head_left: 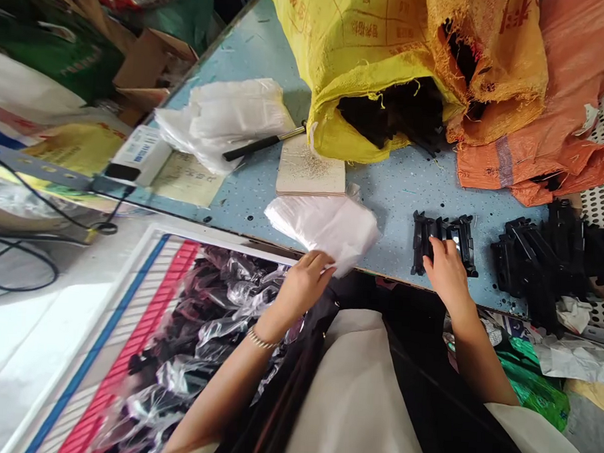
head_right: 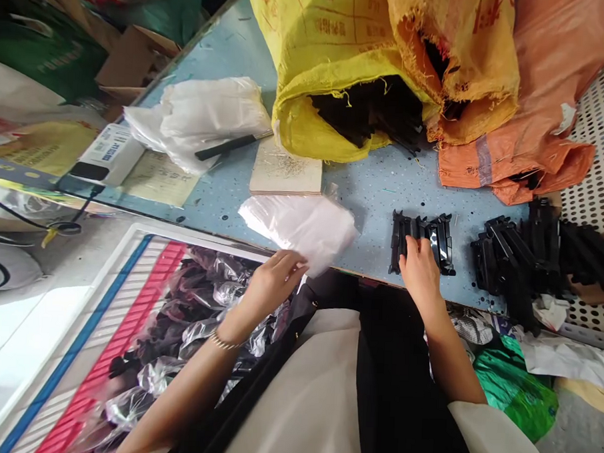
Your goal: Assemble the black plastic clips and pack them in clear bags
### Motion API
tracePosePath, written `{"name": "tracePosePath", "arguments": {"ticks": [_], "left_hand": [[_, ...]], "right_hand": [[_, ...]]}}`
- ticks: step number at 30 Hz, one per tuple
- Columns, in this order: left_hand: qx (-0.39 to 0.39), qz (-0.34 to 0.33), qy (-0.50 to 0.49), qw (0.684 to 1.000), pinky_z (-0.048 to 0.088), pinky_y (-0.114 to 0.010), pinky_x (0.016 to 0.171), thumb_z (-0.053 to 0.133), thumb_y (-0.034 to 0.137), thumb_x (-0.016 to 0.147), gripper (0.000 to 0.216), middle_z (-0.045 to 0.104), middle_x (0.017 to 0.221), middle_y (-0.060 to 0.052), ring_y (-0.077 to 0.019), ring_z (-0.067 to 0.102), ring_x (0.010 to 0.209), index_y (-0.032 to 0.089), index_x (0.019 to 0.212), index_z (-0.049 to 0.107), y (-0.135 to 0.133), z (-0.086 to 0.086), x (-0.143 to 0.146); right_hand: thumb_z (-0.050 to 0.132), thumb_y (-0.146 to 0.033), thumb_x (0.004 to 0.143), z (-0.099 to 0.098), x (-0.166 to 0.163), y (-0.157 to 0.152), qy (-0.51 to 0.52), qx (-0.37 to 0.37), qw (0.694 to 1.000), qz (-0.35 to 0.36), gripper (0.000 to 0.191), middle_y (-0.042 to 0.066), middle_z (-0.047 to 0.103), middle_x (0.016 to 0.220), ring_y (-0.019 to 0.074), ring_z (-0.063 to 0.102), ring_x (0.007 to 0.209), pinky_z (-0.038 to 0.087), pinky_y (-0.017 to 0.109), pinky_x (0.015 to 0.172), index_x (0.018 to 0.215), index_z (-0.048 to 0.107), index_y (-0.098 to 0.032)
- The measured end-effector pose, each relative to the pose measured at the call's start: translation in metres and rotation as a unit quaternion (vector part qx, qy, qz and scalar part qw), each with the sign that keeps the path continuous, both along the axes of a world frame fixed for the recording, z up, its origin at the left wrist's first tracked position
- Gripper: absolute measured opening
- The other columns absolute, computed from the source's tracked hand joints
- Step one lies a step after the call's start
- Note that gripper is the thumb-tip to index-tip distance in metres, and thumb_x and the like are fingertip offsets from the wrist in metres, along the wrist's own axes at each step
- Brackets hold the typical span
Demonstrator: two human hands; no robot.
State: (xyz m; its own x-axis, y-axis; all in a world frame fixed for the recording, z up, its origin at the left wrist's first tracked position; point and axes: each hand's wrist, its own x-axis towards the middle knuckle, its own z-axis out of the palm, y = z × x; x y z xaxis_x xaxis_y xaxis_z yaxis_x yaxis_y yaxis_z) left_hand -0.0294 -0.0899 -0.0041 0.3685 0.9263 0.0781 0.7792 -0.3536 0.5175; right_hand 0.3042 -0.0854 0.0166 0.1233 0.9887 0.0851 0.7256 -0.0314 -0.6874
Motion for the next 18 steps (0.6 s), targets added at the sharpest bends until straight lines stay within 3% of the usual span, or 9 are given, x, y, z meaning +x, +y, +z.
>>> {"name": "tracePosePath", "arguments": {"ticks": [2, 5, 7, 9, 11, 13, 16, 18], "left_hand": [[0.082, 0.001, 0.003, 0.997, 0.056, -0.041, 0.086, 0.059, 0.033, 0.095, 0.018, 0.067, 0.106, -0.014, -0.0274, 0.064, 0.099, 0.016, 0.1, 0.065, 0.022, -0.003, 0.028], [0.073, -0.023, 0.049, 0.996, 0.054, -0.04, 0.08, 0.058, 0.028, 0.095, 0.017, 0.067, 0.098, -0.015, -0.0274, 0.062, 0.093, 0.015, 0.088, 0.066, 0.049, -0.006, 0.045], [0.018, -0.031, 0.018, 0.999, 0.054, -0.036, 0.079, 0.052, 0.022, 0.097, 0.022, 0.066, 0.09, -0.012, -0.0237, 0.062, 0.089, 0.015, 0.081, 0.067, 0.06, -0.007, 0.042], [-0.045, -0.032, -0.065, 0.996, 0.054, -0.033, 0.079, 0.054, 0.019, 0.094, 0.02, 0.065, 0.089, -0.009, -0.0196, 0.062, 0.085, 0.016, 0.08, 0.068, 0.068, -0.006, 0.034], [-0.094, -0.013, -0.15, 0.984, 0.054, -0.03, 0.076, 0.061, 0.023, 0.089, 0.016, 0.064, 0.09, -0.007, -0.0157, 0.06, 0.077, 0.016, 0.077, 0.068, 0.072, -0.005, 0.027], [-0.113, 0.021, -0.203, 0.972, 0.054, -0.03, 0.074, 0.065, 0.029, 0.087, 0.021, 0.063, 0.088, -0.006, -0.0142, 0.059, 0.074, 0.016, 0.07, 0.067, 0.075, -0.002, 0.024], [-0.114, 0.042, -0.234, 0.965, 0.054, -0.032, 0.081, 0.062, 0.031, 0.088, 0.024, 0.064, 0.088, -0.007, -0.017, 0.062, 0.084, 0.017, 0.069, 0.068, 0.075, 0.0, 0.024], [-0.128, 0.055, -0.252, 0.958, 0.054, -0.032, 0.08, 0.061, 0.027, 0.087, 0.015, 0.067, 0.087, -0.006, -0.0172, 0.064, 0.084, 0.018, 0.081, 0.07, 0.072, 0.0, 0.026]], "right_hand": [[0.066, -0.023, 0.085, 0.001, -0.003, 0.0, -0.099, -0.082, 0.991, -0.032, 0.034, 0.017, 0.061, 0.112, 0.0329, 0.059, 0.101, 0.045, 0.04, 0.078, 0.118, 0.058, -0.02], [0.059, -0.028, 0.089, 0.004, 0.004, 0.0, -0.176, -0.169, 0.968, -0.057, 0.033, 0.017, 0.066, 0.107, 0.0315, 0.065, 0.095, 0.048, 0.042, 0.079, 0.12, 0.059, -0.014], [0.059, -0.034, 0.089, 0.005, 0.011, -0.002, -0.083, -0.18, 0.979, -0.045, 0.034, 0.013, 0.069, 0.099, 0.0274, 0.066, 0.087, 0.05, 0.039, 0.075, 0.118, 0.062, -0.016], [0.064, -0.043, 0.085, 0.007, 0.013, -0.008, 0.096, -0.184, 0.978, -0.033, 0.037, 0.008, 0.068, 0.091, 0.0219, 0.064, 0.076, 0.051, 0.034, 0.067, 0.114, 0.064, -0.02], [0.07, -0.049, 0.08, 0.008, 0.007, -0.018, 0.285, -0.207, 0.936, -0.021, 0.037, 0.003, 0.066, 0.084, 0.0163, 0.059, 0.065, 0.049, 0.029, 0.058, 0.105, 0.067, -0.022], [0.077, -0.048, 0.075, 0.008, -0.005, -0.029, 0.419, -0.255, 0.871, -0.001, 0.033, 0.001, 0.063, 0.075, 0.0121, 0.053, 0.056, 0.043, 0.026, 0.05, 0.092, 0.068, -0.022], [0.083, -0.047, 0.068, 0.004, -0.027, -0.039, 0.517, -0.351, 0.778, 0.058, 0.033, -0.001, 0.058, 0.061, 0.0096, 0.045, 0.046, 0.035, 0.024, 0.042, 0.079, 0.067, -0.02], [0.084, -0.048, 0.065, 0.0, -0.04, -0.041, 0.546, -0.388, 0.738, 0.082, 0.035, -0.003, 0.055, 0.056, 0.0095, 0.043, 0.043, 0.032, 0.023, 0.039, 0.075, 0.066, -0.02]]}}
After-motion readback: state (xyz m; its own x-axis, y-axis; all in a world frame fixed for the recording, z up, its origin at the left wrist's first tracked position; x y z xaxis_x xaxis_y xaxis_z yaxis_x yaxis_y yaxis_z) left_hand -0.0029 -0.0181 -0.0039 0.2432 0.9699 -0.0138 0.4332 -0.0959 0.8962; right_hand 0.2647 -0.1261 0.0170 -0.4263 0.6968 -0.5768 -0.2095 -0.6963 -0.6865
